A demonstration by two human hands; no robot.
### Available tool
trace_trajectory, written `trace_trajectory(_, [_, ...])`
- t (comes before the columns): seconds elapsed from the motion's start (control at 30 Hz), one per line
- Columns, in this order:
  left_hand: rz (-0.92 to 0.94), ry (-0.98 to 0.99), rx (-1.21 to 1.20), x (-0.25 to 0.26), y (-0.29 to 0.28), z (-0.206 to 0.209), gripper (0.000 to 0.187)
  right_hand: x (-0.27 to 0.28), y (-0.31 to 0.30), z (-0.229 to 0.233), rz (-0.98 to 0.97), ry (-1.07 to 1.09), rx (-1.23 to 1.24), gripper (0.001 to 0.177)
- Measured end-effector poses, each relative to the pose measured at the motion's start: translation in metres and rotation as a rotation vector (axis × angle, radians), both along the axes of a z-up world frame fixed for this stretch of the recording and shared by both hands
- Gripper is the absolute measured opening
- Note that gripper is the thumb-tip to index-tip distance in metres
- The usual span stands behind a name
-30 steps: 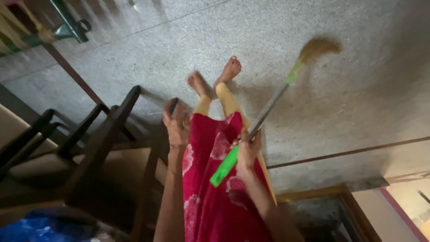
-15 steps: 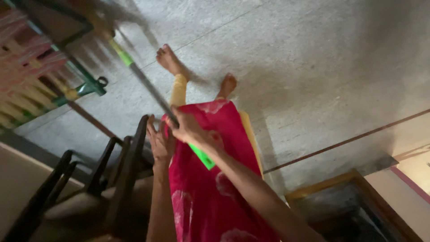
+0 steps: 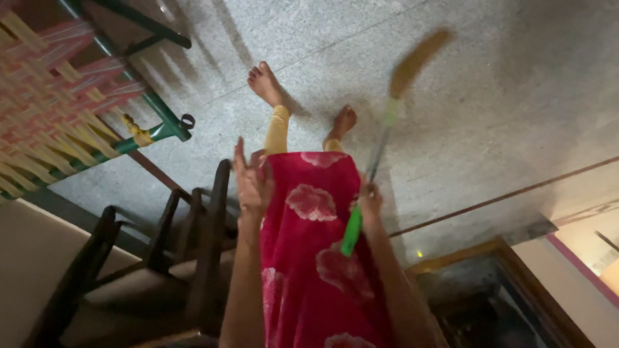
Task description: The person sweeps a tiled floor using a broom, moving the bristles across the surface and under the edges of furniture like a bed.
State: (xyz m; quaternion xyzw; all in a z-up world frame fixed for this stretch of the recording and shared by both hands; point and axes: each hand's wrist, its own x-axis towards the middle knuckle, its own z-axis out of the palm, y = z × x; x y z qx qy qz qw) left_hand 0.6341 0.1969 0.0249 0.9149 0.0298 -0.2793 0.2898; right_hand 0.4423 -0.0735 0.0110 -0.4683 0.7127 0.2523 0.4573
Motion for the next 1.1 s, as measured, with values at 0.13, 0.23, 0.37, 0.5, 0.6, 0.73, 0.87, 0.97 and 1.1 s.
trace_trajectory(0.13, [-0.020,-0.003,-0.014,-0.004,-0.013,-0.006,0.029,0.038,-0.009,0.003,-0.157,-0.200,-0.144,0.032])
trace_trajectory(0.23, [0.063,0.064,-0.075,-0.001,-0.008,-0.005,0.029,0.074,0.034,0.038,-0.128,-0.380,-0.139,0.040])
trace_trajectory(0.37, [0.203,0.139,-0.177,0.006,0.008,-0.006,0.026,0.140,0.113,0.085,0.354,-0.671,-0.053,0.062])
trace_trajectory(0.5, [-0.026,0.018,0.006,0.016,0.031,-0.006,0.024,0.221,0.154,0.065,0.662,-0.473,0.166,0.063])
trace_trajectory(0.6, [-0.012,0.059,0.000,0.021,0.041,0.001,0.036,0.276,0.178,0.013,0.955,-0.897,-0.165,0.051])
trace_trajectory(0.73, [0.047,0.084,-0.034,0.020,0.049,0.004,0.034,0.301,0.191,-0.059,1.033,-0.406,0.231,0.050])
trace_trajectory(0.87, [0.008,0.008,-0.010,0.019,0.050,0.002,0.026,0.240,0.163,-0.109,1.101,-0.761,-0.315,0.046])
trace_trajectory(0.97, [0.059,0.055,-0.034,0.024,0.046,0.004,0.028,0.176,0.121,-0.091,0.636,-0.471,0.025,0.054])
trace_trajectory(1.1, [0.042,0.085,-0.061,0.036,0.043,0.010,0.029,0.097,0.074,-0.060,0.222,-0.206,0.006,0.047])
